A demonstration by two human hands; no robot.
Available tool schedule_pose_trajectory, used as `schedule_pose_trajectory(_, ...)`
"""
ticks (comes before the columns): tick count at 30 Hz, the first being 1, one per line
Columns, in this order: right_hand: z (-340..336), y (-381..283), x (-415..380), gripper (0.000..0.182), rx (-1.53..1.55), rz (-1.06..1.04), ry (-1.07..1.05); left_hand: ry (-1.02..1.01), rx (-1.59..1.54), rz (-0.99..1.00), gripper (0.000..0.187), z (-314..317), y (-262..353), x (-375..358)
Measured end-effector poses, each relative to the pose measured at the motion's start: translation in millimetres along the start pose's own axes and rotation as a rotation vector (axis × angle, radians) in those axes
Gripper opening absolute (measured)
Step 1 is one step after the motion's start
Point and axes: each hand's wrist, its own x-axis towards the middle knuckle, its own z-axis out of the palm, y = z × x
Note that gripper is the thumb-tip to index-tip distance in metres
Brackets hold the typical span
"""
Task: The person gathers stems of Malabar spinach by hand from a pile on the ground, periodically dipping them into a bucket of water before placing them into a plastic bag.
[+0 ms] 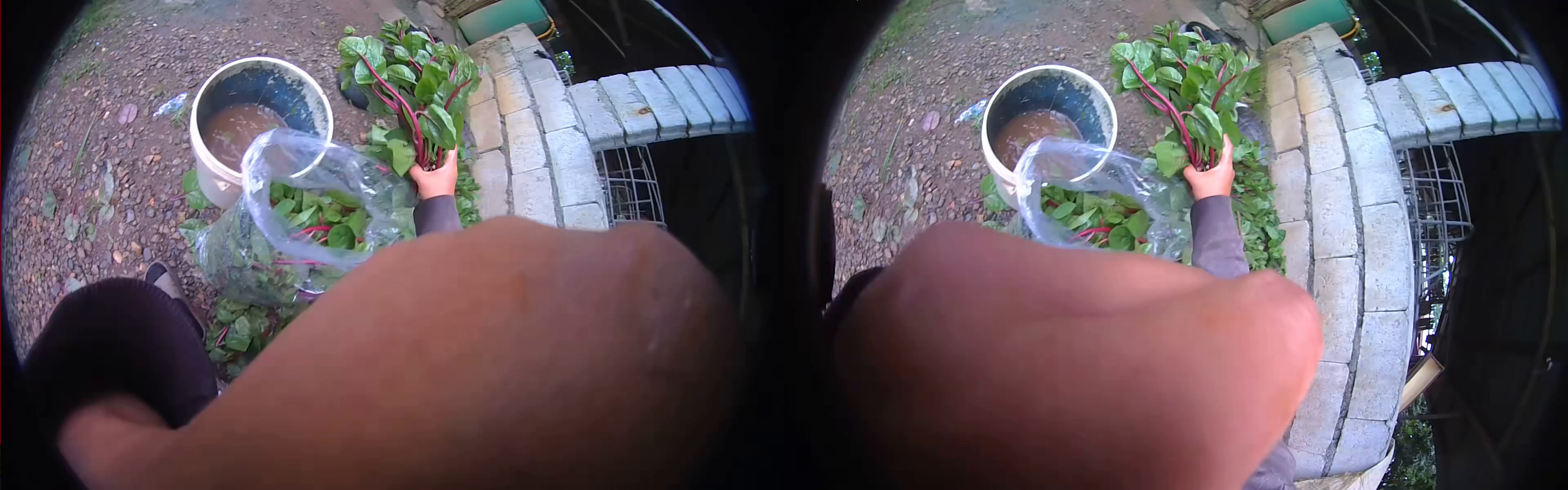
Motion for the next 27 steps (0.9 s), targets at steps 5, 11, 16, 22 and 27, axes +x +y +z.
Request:
schedule_pose_trajectory(5,-62.7,-11.0,7.7,0.07,0.202,-0.086,0.198,-0.044,0.063,-0.005,0.037,6.7,2.1,4.6)
schedule_pose_trajectory(11,-114.0,-31.2,-19.1,0.035,0.607,0.13,0.215,0.25,0.632,-0.424,0.045,-30.8,-78.4,-20.6)
schedule_pose_trajectory(16,-75.4,-77.5,-61.1,0.032,0.785,0.131,0.069,0.255,0.989,-1.102,0.072,-19.5,-196.4,-122.6)
schedule_pose_trajectory(22,26.9,-48.1,-87.1,0.072,0.405,0.045,-0.147,0.802,-0.497,-1.329,0.017,-12.2,-221.7,-143.0)
schedule_pose_trajectory(27,57.4,-47.3,-141.0,0.079,-0.257,-0.355,-0.25,1.1,-0.977,-1.179,0.015,-28.1,-227.9,-136.3)
